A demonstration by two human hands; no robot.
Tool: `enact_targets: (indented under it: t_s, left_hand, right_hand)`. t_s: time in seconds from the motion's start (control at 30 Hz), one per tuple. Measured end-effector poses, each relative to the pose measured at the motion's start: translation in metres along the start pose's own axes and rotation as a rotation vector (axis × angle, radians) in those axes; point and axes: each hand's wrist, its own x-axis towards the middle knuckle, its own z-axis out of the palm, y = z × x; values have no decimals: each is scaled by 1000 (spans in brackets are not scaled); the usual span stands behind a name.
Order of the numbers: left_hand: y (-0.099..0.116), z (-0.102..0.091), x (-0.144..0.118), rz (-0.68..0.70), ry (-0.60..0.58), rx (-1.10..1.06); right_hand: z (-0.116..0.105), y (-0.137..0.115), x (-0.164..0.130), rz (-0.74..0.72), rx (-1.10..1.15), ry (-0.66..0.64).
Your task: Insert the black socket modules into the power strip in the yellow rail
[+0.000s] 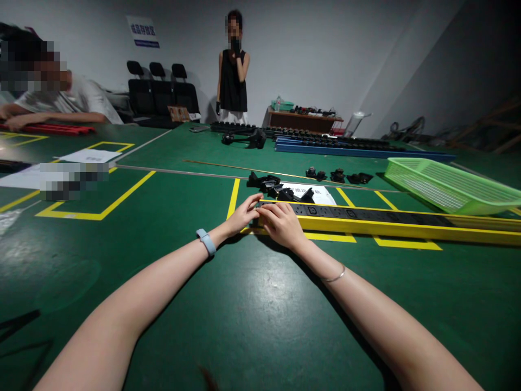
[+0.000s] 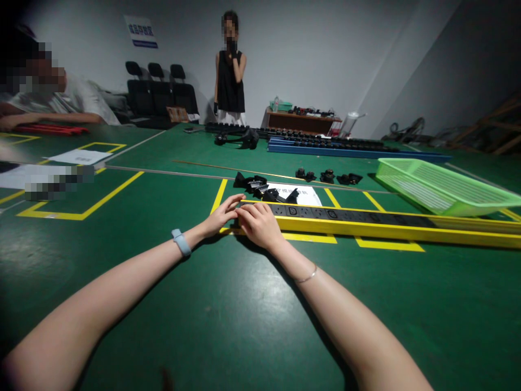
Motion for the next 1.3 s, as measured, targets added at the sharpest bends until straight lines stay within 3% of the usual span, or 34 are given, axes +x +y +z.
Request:
enact_targets:
  t_s: [0.97,1.3]
  left_hand:
    - [-1,-1,1,6,3,97]
    - [5,3,-2,-49,-14,95]
  right_hand:
    - [-1,-5,1,81,-75,32]
    - [-2,3,7,-53,-1,-60]
